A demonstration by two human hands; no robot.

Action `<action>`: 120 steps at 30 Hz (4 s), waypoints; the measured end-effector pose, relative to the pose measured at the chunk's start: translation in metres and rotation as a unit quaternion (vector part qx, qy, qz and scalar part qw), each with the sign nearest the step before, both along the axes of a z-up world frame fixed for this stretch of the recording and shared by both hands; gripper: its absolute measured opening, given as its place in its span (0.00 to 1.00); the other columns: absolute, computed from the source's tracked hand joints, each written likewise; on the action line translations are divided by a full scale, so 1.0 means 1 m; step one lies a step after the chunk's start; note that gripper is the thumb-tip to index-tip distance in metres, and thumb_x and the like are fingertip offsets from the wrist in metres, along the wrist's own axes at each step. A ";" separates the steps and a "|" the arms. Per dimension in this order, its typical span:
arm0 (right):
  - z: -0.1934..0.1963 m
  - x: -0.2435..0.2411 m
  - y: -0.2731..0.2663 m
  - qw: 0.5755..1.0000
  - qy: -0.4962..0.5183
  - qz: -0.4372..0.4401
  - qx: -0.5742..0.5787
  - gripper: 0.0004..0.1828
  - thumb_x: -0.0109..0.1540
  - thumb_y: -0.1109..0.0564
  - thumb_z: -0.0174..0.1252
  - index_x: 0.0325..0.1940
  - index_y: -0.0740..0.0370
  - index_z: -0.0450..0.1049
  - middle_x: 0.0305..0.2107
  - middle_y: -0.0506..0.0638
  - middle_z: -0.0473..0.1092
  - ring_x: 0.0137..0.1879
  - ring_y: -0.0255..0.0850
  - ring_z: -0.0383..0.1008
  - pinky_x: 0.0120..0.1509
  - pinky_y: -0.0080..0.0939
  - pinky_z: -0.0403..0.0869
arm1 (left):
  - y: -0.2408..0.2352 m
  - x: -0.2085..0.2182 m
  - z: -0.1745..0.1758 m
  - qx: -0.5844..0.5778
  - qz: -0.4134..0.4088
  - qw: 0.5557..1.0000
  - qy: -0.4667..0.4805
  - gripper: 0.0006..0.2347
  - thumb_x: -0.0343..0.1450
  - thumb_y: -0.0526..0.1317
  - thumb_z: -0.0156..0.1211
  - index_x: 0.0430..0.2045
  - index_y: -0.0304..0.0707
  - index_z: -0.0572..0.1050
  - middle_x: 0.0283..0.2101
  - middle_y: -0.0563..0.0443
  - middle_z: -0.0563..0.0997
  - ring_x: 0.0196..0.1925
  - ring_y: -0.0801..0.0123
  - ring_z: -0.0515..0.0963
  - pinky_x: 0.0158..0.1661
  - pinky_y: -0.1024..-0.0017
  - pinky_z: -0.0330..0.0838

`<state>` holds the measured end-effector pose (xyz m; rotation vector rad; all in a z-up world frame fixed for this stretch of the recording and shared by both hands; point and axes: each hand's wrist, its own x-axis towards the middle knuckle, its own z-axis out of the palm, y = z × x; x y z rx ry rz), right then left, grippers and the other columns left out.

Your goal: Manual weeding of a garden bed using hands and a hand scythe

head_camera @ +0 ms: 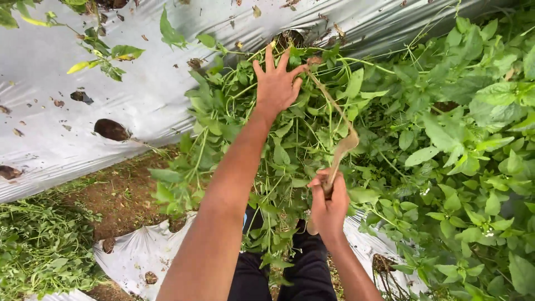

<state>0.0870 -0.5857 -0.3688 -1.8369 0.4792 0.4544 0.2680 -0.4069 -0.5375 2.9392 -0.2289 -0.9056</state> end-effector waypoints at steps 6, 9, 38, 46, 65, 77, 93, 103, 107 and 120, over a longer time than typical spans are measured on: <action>-0.002 0.071 -0.033 0.996 -0.086 -0.008 0.023 0.16 0.64 0.75 0.45 0.55 0.70 0.68 0.37 0.56 0.69 0.29 0.37 0.72 0.29 0.32 0.76 | -0.004 -0.035 -0.024 -0.020 0.070 0.992 -0.099 0.10 0.76 0.54 0.51 0.48 0.63 0.65 0.68 0.42 0.61 0.75 0.36 0.45 0.59 0.34 0.59; -0.010 0.107 -0.037 0.989 -0.143 -0.008 0.041 0.18 0.69 0.74 0.42 0.62 0.69 0.63 0.34 0.55 0.67 0.29 0.36 0.70 0.34 0.35 0.79 | 0.011 -0.046 -0.039 -0.116 0.102 0.980 -0.124 0.09 0.75 0.44 0.53 0.48 0.59 0.66 0.67 0.45 0.59 0.77 0.38 0.41 0.62 0.33 0.56; -0.191 0.126 -0.075 0.971 -0.204 0.121 0.013 0.04 0.70 0.62 0.49 0.45 0.65 0.69 0.13 0.49 0.67 0.17 0.35 0.68 0.27 0.34 0.67 | -0.021 -0.058 -0.106 0.045 0.312 0.906 -0.283 0.50 0.56 0.58 0.67 0.76 0.51 0.50 0.72 0.39 0.57 0.71 0.43 0.61 0.61 0.35 0.57; -0.212 0.136 -0.064 0.973 -0.035 0.210 -0.087 0.09 0.72 0.56 0.48 0.39 0.63 0.65 0.14 0.53 0.64 0.17 0.43 0.62 0.25 0.46 0.62 | -0.012 -0.062 -0.146 0.035 0.290 0.864 -0.411 0.49 0.50 0.57 0.67 0.73 0.53 0.58 0.70 0.43 0.60 0.68 0.49 0.61 0.58 0.40 0.51; -0.216 0.133 -0.073 0.950 -0.088 0.278 -0.114 0.08 0.70 0.57 0.51 0.40 0.65 0.66 0.12 0.58 0.70 0.15 0.46 0.71 0.22 0.46 0.72 | -0.012 -0.077 -0.166 -0.061 0.263 0.794 -0.545 0.45 0.53 0.56 0.68 0.70 0.49 0.63 0.70 0.41 0.61 0.70 0.46 0.61 0.59 0.40 0.45; -0.238 0.068 -0.015 0.991 0.019 0.128 -0.036 0.02 0.74 0.60 0.42 0.46 0.58 0.58 0.25 0.47 0.62 0.20 0.36 0.63 0.18 0.33 0.71 | -0.041 -0.066 -0.061 -0.164 0.246 0.818 -0.493 0.54 0.62 0.60 0.69 0.76 0.60 0.30 0.80 0.49 0.23 0.83 0.51 0.25 0.73 0.25 0.28; -0.264 0.051 0.004 0.997 -0.068 -0.010 0.035 0.05 0.69 0.58 0.48 0.40 0.60 0.66 0.18 0.53 0.65 0.16 0.38 0.69 0.14 0.37 0.72 | -0.003 -0.068 -0.114 -0.083 0.191 0.931 -0.300 0.35 0.71 0.57 0.57 0.73 0.47 0.54 0.76 0.29 0.44 0.78 0.32 0.43 0.65 0.26 0.39; -0.218 0.063 -0.013 0.981 -0.169 0.056 -0.081 0.05 0.70 0.63 0.50 0.39 0.65 0.69 0.17 0.51 0.65 0.16 0.37 0.66 0.16 0.33 0.68 | 0.010 -0.068 -0.175 -0.112 0.115 0.849 -0.503 0.23 0.66 0.54 0.60 0.58 0.81 0.69 0.73 0.41 0.55 0.75 0.41 0.50 0.61 0.37 0.44; -0.198 0.070 -0.023 0.965 -0.250 0.043 -0.066 0.04 0.72 0.65 0.49 0.43 0.66 0.67 0.19 0.51 0.63 0.18 0.37 0.65 0.19 0.33 0.69 | 0.010 -0.067 -0.176 -0.094 0.113 0.845 -0.514 0.24 0.65 0.54 0.61 0.59 0.81 0.69 0.73 0.41 0.56 0.75 0.41 0.53 0.60 0.38 0.48; -0.253 0.061 -0.024 0.977 -0.172 0.070 -0.104 0.07 0.69 0.60 0.47 0.39 0.65 0.65 0.13 0.55 0.66 0.15 0.41 0.68 0.19 0.41 0.68 | 0.005 -0.062 -0.179 -0.114 0.115 0.803 -0.573 0.19 0.64 0.53 0.59 0.52 0.77 0.72 0.72 0.40 0.60 0.77 0.45 0.54 0.62 0.39 0.44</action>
